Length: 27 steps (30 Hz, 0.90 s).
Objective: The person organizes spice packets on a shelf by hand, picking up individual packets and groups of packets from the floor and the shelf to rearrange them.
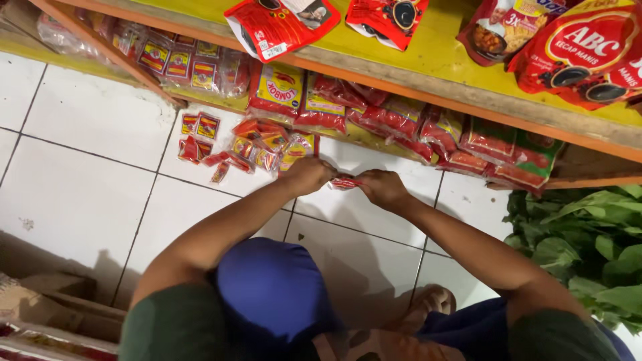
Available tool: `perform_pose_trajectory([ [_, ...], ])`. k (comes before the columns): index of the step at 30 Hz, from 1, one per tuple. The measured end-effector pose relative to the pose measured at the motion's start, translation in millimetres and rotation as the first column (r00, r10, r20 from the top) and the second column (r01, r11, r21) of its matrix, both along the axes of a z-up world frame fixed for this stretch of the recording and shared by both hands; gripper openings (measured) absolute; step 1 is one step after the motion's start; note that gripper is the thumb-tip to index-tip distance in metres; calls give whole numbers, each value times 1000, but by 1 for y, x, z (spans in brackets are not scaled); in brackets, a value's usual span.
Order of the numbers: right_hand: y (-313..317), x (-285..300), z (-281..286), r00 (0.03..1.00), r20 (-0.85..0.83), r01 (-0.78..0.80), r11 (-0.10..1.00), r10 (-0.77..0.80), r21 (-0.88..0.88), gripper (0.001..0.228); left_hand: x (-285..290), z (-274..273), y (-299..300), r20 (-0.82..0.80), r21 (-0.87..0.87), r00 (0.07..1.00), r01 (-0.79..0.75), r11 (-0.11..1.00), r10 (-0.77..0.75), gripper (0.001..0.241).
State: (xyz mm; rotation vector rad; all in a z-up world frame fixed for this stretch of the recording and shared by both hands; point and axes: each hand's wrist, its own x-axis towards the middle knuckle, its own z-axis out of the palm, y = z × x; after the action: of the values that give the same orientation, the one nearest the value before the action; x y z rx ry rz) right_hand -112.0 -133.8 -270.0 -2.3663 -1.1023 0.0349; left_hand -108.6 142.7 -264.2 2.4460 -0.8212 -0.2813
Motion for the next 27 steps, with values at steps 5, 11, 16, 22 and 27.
perform_pose_trajectory([
  [5,0,-4,-26,1000,-16,-11,945,6,-328,21,-14,-54,-7,255,89,959,101,991,-120,28],
  [11,23,-8,61,980,196,-40,998,30,44,38,-13,-2,-5,595,229,774,97,969,-218,45],
  [16,38,15,181,913,402,29,993,-72,112,39,9,110,-16,759,22,649,-113,993,57,37],
  [22,54,30,277,794,559,163,970,-239,182,67,21,231,-13,825,-35,493,-442,896,276,70],
  [27,78,88,302,779,568,280,958,-266,65,76,42,266,-12,708,-39,567,-562,826,420,81],
])
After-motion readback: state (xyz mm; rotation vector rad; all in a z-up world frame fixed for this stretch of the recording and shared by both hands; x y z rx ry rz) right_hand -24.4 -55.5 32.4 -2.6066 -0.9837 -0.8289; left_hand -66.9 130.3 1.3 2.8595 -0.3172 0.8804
